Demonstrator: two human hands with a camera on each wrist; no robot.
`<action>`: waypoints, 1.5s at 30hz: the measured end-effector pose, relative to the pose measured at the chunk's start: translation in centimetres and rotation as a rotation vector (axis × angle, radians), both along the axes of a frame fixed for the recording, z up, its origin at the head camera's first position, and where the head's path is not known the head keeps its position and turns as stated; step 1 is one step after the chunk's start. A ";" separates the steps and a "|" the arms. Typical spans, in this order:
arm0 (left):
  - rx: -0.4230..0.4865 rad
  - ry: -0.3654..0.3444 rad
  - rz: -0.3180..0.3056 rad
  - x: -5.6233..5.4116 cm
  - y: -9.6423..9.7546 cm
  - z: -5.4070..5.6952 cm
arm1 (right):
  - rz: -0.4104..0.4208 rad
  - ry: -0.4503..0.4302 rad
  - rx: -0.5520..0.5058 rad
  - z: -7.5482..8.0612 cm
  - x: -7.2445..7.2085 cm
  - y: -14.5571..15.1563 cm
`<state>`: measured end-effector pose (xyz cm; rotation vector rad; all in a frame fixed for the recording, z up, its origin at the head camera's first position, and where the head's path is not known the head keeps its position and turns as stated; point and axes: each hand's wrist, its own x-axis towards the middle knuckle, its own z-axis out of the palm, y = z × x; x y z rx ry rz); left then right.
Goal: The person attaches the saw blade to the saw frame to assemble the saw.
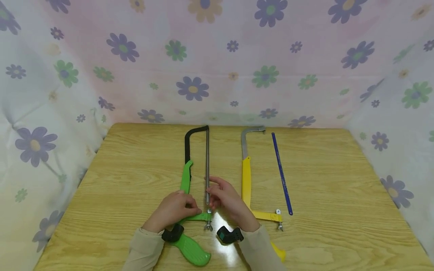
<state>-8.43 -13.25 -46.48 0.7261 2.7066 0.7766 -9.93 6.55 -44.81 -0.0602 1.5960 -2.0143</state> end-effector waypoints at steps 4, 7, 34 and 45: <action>0.000 -0.004 -0.004 0.0 0.1 0.0 | -0.002 0.001 0.003 0.1 0.2 0.1; -0.003 -0.005 0.001 0.0 0.0 0.1 | 0.008 0.011 -0.004 0.0 0.3 0.1; -0.016 0.003 0.007 -0.1 0.2 0.1 | 0.064 0.072 0.174 -1.8 0.2 0.1; -0.025 0.004 0.011 -0.1 0.1 0.3 | 0.063 0.127 0.273 -3.6 0.0 0.0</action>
